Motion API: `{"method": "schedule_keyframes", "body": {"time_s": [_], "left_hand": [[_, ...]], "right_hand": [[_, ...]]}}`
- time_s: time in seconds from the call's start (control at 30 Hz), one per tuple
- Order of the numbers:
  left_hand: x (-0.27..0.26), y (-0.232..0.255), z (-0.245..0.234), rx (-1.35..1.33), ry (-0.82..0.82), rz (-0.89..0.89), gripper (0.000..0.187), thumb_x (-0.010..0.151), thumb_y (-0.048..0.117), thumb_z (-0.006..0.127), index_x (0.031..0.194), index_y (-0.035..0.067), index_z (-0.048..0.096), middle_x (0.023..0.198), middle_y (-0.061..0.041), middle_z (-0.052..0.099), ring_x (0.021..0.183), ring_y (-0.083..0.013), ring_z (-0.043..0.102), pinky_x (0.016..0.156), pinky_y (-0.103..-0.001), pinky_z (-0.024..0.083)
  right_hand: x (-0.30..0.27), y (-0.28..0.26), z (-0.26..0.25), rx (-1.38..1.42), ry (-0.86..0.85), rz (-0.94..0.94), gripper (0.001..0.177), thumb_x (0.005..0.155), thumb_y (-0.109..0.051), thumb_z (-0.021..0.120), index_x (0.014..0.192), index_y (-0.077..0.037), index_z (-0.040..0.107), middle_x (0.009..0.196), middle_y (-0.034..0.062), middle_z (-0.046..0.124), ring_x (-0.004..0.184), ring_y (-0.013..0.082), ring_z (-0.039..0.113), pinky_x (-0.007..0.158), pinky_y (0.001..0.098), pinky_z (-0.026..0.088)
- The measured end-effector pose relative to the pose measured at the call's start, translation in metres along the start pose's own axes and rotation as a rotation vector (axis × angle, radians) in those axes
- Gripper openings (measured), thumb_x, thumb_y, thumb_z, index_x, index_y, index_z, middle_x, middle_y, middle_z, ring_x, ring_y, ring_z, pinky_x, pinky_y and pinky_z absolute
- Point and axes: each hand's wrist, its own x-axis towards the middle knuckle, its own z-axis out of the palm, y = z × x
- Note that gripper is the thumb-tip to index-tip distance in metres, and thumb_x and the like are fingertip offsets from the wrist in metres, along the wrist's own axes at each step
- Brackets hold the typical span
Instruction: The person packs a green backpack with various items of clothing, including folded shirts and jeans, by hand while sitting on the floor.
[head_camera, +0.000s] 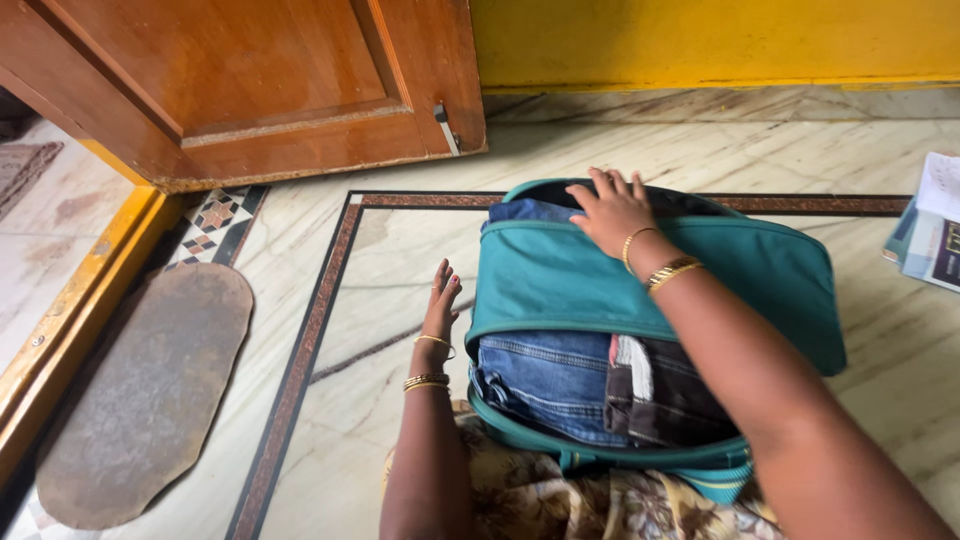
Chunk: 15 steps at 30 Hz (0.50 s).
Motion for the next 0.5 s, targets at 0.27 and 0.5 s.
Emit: {"method": "schedule_keyframes", "body": {"time_s": [0.27,0.5], "left_hand": [[0.089,-0.017,0.032,-0.093,-0.114,0.177,0.073,0.098,0.051,0.052,0.161,0.019,0.033,0.165,-0.008,0.038,0.15,-0.0225,0.035,0.118,-0.044,0.026],[0.119,-0.049,0.029,-0.06,-0.144,0.253,0.053,0.104,0.036,0.056,0.145,0.003,0.055,0.138,-0.012,0.063,0.126,-0.0171,0.058,0.108,-0.029,0.044]], "right_hand": [[0.035,0.002,0.047,-0.04,-0.178,0.151,0.065,0.097,-0.049,0.058,0.154,-0.029,0.035,0.161,0.0136,0.031,0.15,0.0354,0.024,0.119,0.0656,0.011],[0.069,0.008,0.061,0.032,-0.236,0.096,0.063,0.096,-0.044,0.059,0.152,-0.024,0.041,0.134,0.0065,0.062,0.128,0.0314,0.051,0.106,0.054,0.038]]}}
